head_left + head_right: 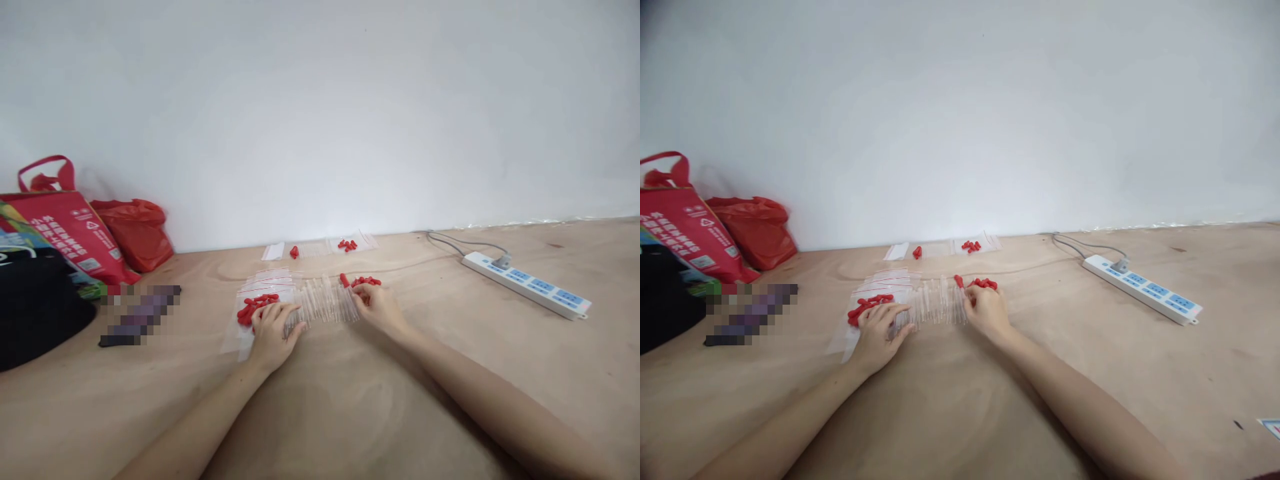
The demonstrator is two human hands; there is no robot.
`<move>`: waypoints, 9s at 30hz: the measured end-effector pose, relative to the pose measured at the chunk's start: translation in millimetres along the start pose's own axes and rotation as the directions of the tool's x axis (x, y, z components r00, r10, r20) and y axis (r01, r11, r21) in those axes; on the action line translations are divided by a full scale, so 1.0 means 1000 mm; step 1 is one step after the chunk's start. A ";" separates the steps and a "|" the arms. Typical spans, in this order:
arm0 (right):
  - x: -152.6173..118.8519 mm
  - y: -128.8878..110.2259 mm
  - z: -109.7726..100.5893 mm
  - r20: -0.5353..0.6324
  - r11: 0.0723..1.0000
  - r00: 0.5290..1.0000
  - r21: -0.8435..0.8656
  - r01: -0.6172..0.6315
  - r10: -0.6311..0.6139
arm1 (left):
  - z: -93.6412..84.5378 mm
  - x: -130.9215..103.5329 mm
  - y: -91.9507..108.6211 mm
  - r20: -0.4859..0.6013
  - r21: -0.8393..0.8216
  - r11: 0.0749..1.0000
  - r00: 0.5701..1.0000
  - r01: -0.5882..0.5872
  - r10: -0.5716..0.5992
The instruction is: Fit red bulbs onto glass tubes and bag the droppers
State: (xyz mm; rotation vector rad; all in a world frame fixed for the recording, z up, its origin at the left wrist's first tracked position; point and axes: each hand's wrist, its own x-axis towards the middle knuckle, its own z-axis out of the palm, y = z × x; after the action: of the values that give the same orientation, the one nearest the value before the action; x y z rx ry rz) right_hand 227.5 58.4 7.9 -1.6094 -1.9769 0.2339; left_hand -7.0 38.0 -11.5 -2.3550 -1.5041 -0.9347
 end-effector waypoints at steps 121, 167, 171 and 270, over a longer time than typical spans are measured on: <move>-0.028 -0.004 0.034 -0.137 0.755 0.835 0.369 0.542 -0.532 | 0.011 -0.004 0.018 0.050 -0.245 0.920 0.943 -0.307 0.328; -0.024 -0.007 0.032 -0.079 0.838 0.934 0.420 0.349 -0.349 | 0.009 -0.004 0.020 -0.117 -0.223 0.906 0.933 -0.359 0.340; -0.025 -0.010 0.032 -0.049 0.805 0.933 0.491 0.333 -0.357 | 0.009 -0.005 0.021 -0.094 -0.252 0.906 0.940 -0.340 0.327; 0.054 0.033 0.004 -0.049 0.975 0.992 -0.194 0.109 -0.120 | 0.003 0.003 0.015 0.029 0.014 0.999 0.999 0.042 -0.042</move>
State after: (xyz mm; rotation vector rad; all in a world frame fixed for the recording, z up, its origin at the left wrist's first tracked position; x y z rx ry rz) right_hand 247.1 118.4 5.7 -1.5915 -2.0897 -0.0514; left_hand 7.8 34.5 -9.7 -2.3459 -1.5713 -0.9008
